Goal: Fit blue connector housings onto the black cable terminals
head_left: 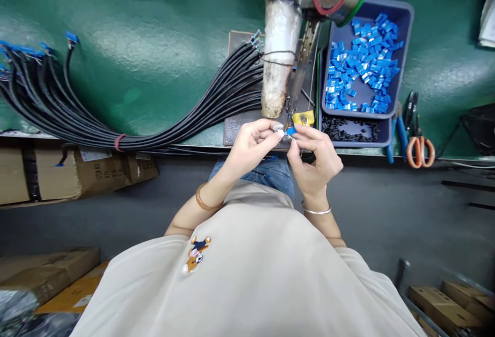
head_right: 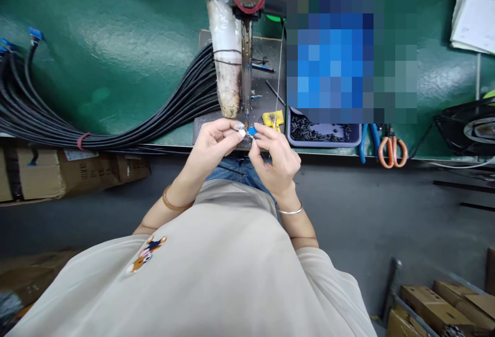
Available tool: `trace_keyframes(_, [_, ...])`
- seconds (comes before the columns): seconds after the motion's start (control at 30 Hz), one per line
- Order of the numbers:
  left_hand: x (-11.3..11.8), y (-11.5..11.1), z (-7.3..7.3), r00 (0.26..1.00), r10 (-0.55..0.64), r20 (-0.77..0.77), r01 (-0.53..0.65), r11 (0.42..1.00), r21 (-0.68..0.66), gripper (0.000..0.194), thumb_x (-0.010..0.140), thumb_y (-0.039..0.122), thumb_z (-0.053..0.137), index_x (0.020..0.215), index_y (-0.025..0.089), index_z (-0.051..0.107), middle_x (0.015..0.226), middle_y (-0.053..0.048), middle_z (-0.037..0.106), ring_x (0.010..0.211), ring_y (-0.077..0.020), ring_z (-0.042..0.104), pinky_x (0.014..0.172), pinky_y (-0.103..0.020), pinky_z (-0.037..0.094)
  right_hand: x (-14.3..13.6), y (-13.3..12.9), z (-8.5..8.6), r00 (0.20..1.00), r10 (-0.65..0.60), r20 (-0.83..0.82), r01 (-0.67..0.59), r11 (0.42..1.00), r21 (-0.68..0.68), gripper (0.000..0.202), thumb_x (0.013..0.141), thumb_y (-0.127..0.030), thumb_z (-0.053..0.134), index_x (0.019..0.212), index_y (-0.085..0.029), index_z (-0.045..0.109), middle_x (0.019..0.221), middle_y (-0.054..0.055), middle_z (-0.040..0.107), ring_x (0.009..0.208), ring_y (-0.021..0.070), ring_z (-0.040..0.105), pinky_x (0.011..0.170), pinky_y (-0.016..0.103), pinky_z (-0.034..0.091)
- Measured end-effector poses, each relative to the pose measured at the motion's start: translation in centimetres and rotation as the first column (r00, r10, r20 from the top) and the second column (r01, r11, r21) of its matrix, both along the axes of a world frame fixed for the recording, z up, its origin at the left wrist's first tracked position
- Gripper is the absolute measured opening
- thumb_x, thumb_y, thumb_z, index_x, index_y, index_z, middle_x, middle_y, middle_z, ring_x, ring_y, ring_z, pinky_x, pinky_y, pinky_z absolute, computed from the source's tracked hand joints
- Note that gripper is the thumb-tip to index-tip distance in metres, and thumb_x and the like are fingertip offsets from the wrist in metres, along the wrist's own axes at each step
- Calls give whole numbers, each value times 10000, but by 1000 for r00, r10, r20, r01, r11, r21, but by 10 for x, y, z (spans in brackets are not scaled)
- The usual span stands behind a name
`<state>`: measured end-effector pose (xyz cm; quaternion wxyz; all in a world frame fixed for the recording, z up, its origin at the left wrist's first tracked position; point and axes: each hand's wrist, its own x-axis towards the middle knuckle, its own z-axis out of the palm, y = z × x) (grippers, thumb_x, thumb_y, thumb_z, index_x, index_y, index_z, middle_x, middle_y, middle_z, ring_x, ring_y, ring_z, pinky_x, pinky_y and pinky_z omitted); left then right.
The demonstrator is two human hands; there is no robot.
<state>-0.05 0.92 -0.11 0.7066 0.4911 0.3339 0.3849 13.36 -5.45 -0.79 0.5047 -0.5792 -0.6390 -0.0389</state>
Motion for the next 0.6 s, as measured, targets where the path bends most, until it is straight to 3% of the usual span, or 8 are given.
trace_keyframes(0.23, [-2,-2,-3,997,-61,-46,61,998,-2,194,811,324,675,792,152,586,532,82,351,470,-36,249,455,-200,215,3,-5,-2,1000,21,-4,-21,1000,-24,119,832,-120,644,853,-228,597,1020,40,759,862,149,739,782,303,614])
trace_keyframes(0.33, [-5,-5,-3,991,-99,-93,105,993,54,175,861,310,620,792,153,583,567,68,361,494,-47,270,477,-209,221,4,-8,5,993,23,-120,-34,995,-97,89,840,-143,653,850,-221,611,972,19,760,870,145,739,750,278,612])
trace_keyframes(0.4, [-10,-8,-3,965,-178,-191,202,973,116,193,893,323,585,804,153,607,579,60,370,509,-56,290,490,-212,230,5,-11,13,968,-28,-249,-19,983,-183,39,872,-188,635,873,-216,608,941,4,756,708,114,729,612,240,590])
trace_keyframes(0.47, [-16,-14,-5,896,-289,-337,369,907,203,209,912,325,562,828,156,654,562,58,400,507,-64,316,506,-215,252,9,-15,23,933,-97,-347,31,981,-191,31,899,-230,614,886,-215,591,838,-16,744,468,70,627,412,207,468])
trace_keyframes(0.53, [-23,-21,-10,790,-370,-488,545,790,282,201,917,285,549,865,168,705,586,39,526,528,-74,416,559,-214,320,17,-21,35,914,-142,-380,145,989,-22,93,896,-291,629,863,-225,572,638,-54,660,339,55,496,314,209,298])
trace_keyframes(0.6, [-29,-28,-18,712,-374,-595,633,708,312,198,910,236,547,931,183,736,768,-21,695,671,-110,587,676,-230,413,28,-32,46,915,-192,-355,258,955,148,194,890,-423,626,841,-245,567,513,-77,506,318,65,434,326,229,236])
